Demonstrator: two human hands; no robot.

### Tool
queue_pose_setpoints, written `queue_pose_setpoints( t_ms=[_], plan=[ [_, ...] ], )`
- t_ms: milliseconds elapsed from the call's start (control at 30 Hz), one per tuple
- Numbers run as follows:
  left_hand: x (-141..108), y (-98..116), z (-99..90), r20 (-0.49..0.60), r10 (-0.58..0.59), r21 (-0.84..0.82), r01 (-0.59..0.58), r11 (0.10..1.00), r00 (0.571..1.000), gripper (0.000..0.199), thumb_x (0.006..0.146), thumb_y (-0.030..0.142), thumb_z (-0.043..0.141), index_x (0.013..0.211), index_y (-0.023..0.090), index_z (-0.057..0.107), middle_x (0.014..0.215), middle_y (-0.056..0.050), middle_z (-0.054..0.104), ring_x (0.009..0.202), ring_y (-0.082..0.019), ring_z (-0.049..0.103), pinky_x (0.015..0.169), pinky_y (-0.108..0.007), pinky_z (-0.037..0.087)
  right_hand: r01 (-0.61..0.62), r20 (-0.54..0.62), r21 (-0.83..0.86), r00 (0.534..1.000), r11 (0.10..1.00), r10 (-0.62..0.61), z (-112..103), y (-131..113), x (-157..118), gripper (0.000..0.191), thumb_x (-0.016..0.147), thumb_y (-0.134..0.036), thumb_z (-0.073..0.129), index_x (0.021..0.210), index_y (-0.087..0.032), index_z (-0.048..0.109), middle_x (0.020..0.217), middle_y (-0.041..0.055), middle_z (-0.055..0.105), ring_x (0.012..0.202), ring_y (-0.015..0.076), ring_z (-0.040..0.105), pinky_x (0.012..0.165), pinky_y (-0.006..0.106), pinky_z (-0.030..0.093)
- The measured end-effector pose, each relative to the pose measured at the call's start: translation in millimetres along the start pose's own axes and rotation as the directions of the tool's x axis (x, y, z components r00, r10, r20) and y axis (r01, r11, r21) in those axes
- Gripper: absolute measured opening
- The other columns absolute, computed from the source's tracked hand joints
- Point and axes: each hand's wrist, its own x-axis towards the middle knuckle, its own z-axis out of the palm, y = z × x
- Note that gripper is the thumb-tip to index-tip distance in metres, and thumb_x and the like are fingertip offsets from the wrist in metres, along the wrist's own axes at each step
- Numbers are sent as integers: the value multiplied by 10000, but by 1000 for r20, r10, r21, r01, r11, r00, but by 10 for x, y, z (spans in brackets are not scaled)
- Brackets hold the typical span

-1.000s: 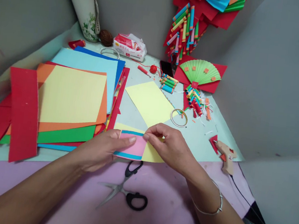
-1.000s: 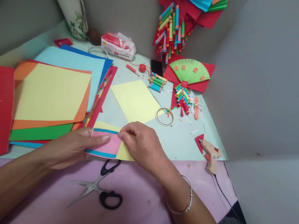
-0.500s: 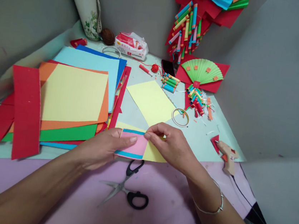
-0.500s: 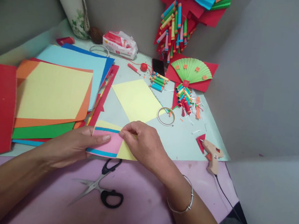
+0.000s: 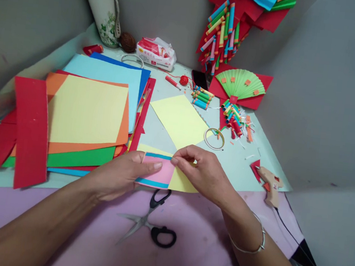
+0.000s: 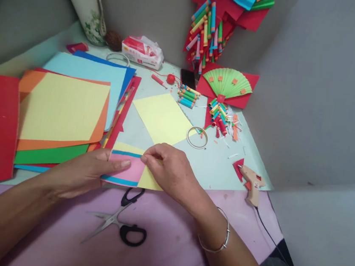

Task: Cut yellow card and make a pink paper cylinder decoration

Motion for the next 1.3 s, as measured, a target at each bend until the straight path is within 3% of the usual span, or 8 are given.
queue_pose_setpoints(
  t_ms=[100, 333, 500, 700, 800, 933, 1133, 1300],
  plan=[
    [6, -6, -6, -3, 10, 5, -10, 1000, 1000, 180, 655, 319, 806, 751, 189, 726, 627, -32, 708, 676, -270, 694, 615, -341, 528, 2, 0, -1, 1000, 1000, -2, -6, 1, 2, 82, 863, -219, 623, 844, -220, 703, 841, -18, 718, 788, 137, 635, 701, 246, 444],
    [35, -36, -51, 98, 33, -9, -32, 999, 995, 189, 754, 284, 733, 934, 234, 758, 839, -57, 764, 786, -268, 711, 724, -355, 540, 50, 1, -28, 999, 998, -50, -70, -4, 5, 180, 930, -239, 533, 886, -206, 705, 866, -3, 722, 808, 142, 640, 709, 249, 434],
    [29, -24, -42, 89, -13, 43, 9, 999, 996, 221, 773, 346, 716, 954, 231, 767, 817, -69, 759, 725, -270, 706, 670, -353, 544, 56, 35, -47, 998, 997, -55, -65, 0, 12, 145, 905, -217, 560, 842, -201, 689, 847, -5, 714, 787, 138, 631, 699, 246, 432],
    [27, -16, -16, 48, -1, 41, -1, 999, 999, 270, 775, 345, 727, 1005, 209, 759, 829, -83, 766, 734, -271, 714, 679, -356, 547, 72, -2, -81, 997, 994, -73, -11, 41, 17, 135, 909, -228, 565, 830, -205, 673, 805, -8, 691, 755, 135, 616, 681, 249, 433],
    [53, -10, -28, 52, 25, -21, -24, 999, 998, 260, 771, 327, 740, 1001, 207, 758, 876, -89, 778, 748, -261, 721, 700, -349, 553, 142, -108, -136, 982, 980, -157, -10, 47, 12, 75, 896, -225, 595, 887, -203, 667, 855, 18, 688, 818, 161, 619, 740, 276, 456],
    [102, 14, -59, 2, 97, -99, -96, 990, 995, 230, 760, 258, 762, 977, 182, 754, 870, -79, 779, 787, -239, 723, 768, -332, 557, 304, -235, -211, 907, 929, -350, 8, 10, -22, 91, 898, -221, 615, 979, -199, 652, 932, 58, 675, 907, 193, 605, 831, 327, 470],
    [132, 18, -92, -111, 99, -153, -115, 981, 989, 134, 751, 193, 769, 860, 125, 733, 784, -79, 751, 776, -227, 709, 731, -327, 578, 550, 54, -313, 824, 774, -564, 162, -13, -65, 143, 951, -254, 565, 1009, -200, 684, 1031, 94, 648, 954, 202, 566, 840, 345, 453],
    [145, 19, -113, -156, 84, -203, -115, 972, 984, 76, 761, 168, 753, 813, 131, 712, 818, -76, 738, 821, -214, 687, 704, -301, 582, 618, 163, -448, 767, 646, -620, 239, 86, -26, 197, 976, -177, 495, 962, -214, 688, 949, 76, 652, 914, 201, 544, 788, 343, 425]
  ],
)
